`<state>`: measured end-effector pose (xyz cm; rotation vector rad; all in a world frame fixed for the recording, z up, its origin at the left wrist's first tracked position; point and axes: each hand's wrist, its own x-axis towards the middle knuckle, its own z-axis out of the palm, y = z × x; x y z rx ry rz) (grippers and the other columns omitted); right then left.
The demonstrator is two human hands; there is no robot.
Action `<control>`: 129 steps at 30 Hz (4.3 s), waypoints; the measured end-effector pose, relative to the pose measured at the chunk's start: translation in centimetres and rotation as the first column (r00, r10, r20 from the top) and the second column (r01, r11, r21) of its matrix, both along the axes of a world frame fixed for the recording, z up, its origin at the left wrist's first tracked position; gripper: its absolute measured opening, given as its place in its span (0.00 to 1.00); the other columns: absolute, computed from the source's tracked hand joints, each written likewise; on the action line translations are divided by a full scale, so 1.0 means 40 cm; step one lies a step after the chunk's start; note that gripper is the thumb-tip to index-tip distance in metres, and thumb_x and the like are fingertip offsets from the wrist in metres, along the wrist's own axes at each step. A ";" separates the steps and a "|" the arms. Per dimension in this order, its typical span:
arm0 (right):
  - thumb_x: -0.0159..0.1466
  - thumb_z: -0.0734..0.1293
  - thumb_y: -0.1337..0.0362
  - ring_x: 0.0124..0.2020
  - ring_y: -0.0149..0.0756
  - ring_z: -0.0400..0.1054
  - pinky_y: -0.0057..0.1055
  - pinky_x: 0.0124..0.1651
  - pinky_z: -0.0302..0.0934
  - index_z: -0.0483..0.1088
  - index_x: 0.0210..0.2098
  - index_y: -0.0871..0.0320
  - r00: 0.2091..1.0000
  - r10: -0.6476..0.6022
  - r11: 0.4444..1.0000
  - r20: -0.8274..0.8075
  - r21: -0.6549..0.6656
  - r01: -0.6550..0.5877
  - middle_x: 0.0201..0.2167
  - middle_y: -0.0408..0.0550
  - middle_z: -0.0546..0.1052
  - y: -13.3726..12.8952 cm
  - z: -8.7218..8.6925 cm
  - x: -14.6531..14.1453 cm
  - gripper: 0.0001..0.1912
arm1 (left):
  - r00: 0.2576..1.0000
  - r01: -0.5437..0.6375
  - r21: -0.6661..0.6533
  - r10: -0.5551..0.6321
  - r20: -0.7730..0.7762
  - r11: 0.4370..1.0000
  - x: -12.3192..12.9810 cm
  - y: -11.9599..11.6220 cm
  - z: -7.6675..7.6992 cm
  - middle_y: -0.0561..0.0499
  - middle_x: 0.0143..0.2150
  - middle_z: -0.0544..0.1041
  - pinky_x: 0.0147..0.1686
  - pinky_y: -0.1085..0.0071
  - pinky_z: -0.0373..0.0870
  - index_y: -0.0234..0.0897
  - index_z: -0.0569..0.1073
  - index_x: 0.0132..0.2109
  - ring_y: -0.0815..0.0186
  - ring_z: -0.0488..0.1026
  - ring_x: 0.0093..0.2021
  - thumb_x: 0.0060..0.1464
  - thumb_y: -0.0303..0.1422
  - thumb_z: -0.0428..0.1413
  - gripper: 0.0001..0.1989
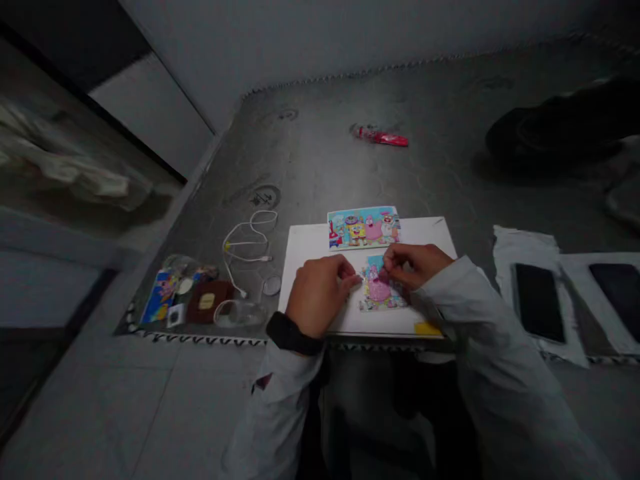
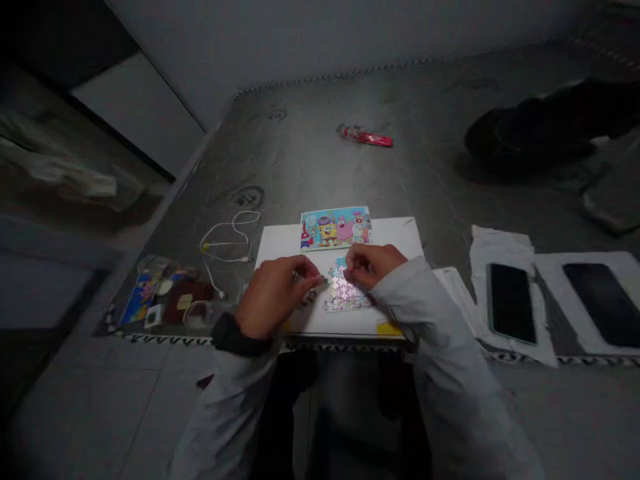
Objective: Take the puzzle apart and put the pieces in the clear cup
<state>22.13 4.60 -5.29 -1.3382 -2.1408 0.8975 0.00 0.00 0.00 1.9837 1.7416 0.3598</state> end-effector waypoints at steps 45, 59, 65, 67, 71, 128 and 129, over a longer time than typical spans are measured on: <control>0.54 0.72 0.61 0.28 0.31 0.62 0.29 0.33 0.53 0.65 0.24 0.54 0.953 0.154 0.985 0.260 -0.119 -0.127 0.24 0.39 0.70 0.017 0.014 0.003 0.11 | 0.983 0.115 -0.167 -0.136 -0.121 0.979 0.075 -0.021 -0.030 0.54 0.36 0.81 0.36 0.66 0.64 0.44 0.71 0.52 0.57 0.78 0.41 0.48 0.38 0.69 0.25; 0.55 0.71 0.61 0.28 0.30 0.63 0.29 0.34 0.54 0.65 0.25 0.54 0.961 0.156 0.984 0.226 -0.121 -0.131 0.25 0.39 0.71 0.008 0.025 0.005 0.10 | 0.990 0.083 -0.123 -0.096 -0.102 0.989 0.082 -0.009 -0.040 0.42 0.52 0.72 0.45 0.63 0.68 0.34 0.66 0.52 0.52 0.73 0.51 0.41 0.41 0.73 0.35; 0.55 0.71 0.61 0.27 0.30 0.61 0.29 0.33 0.53 0.64 0.25 0.54 0.964 0.147 0.984 0.222 -0.134 -0.119 0.24 0.39 0.69 0.008 0.030 0.004 0.10 | 0.995 0.094 -0.075 -0.097 -0.037 0.993 0.075 0.000 -0.058 0.44 0.51 0.73 0.44 0.64 0.69 0.35 0.65 0.50 0.54 0.74 0.49 0.39 0.38 0.74 0.35; 0.55 0.71 0.60 0.27 0.30 0.62 0.29 0.33 0.53 0.65 0.25 0.54 0.962 0.155 0.983 0.225 -0.136 -0.126 0.24 0.39 0.70 0.010 0.029 0.004 0.10 | 0.995 0.100 -0.058 -0.099 0.007 0.993 0.074 0.001 -0.062 0.46 0.49 0.75 0.42 0.64 0.68 0.36 0.64 0.49 0.55 0.74 0.47 0.39 0.36 0.74 0.34; 0.53 0.71 0.60 0.26 0.30 0.62 0.29 0.32 0.54 0.64 0.24 0.54 0.957 0.155 0.982 0.244 -0.142 -0.122 0.23 0.39 0.70 0.017 0.019 0.003 0.11 | 0.993 0.090 -0.084 -0.082 0.090 0.992 0.075 0.002 -0.062 0.52 0.40 0.78 0.38 0.66 0.67 0.38 0.64 0.50 0.59 0.76 0.41 0.42 0.33 0.73 0.32; 0.66 0.62 0.49 0.29 0.32 0.67 0.32 0.35 0.54 0.80 0.35 0.52 0.974 0.179 0.984 0.136 -0.017 -0.179 0.27 0.43 0.78 -0.005 0.031 -0.040 0.19 | 0.926 -0.154 0.056 0.124 0.357 0.987 -0.020 0.027 -0.017 0.52 0.38 0.83 0.29 0.74 0.64 0.42 0.83 0.40 0.69 0.74 0.30 0.56 0.41 0.63 0.10; 0.66 0.61 0.48 0.29 0.33 0.67 0.32 0.35 0.53 0.80 0.35 0.52 0.971 0.190 0.982 0.146 -0.012 -0.191 0.27 0.43 0.78 -0.005 0.031 -0.039 0.20 | 0.921 -0.171 0.060 0.138 0.363 0.983 -0.031 0.028 -0.015 0.52 0.38 0.83 0.29 0.73 0.65 0.42 0.83 0.41 0.69 0.74 0.29 0.56 0.42 0.62 0.10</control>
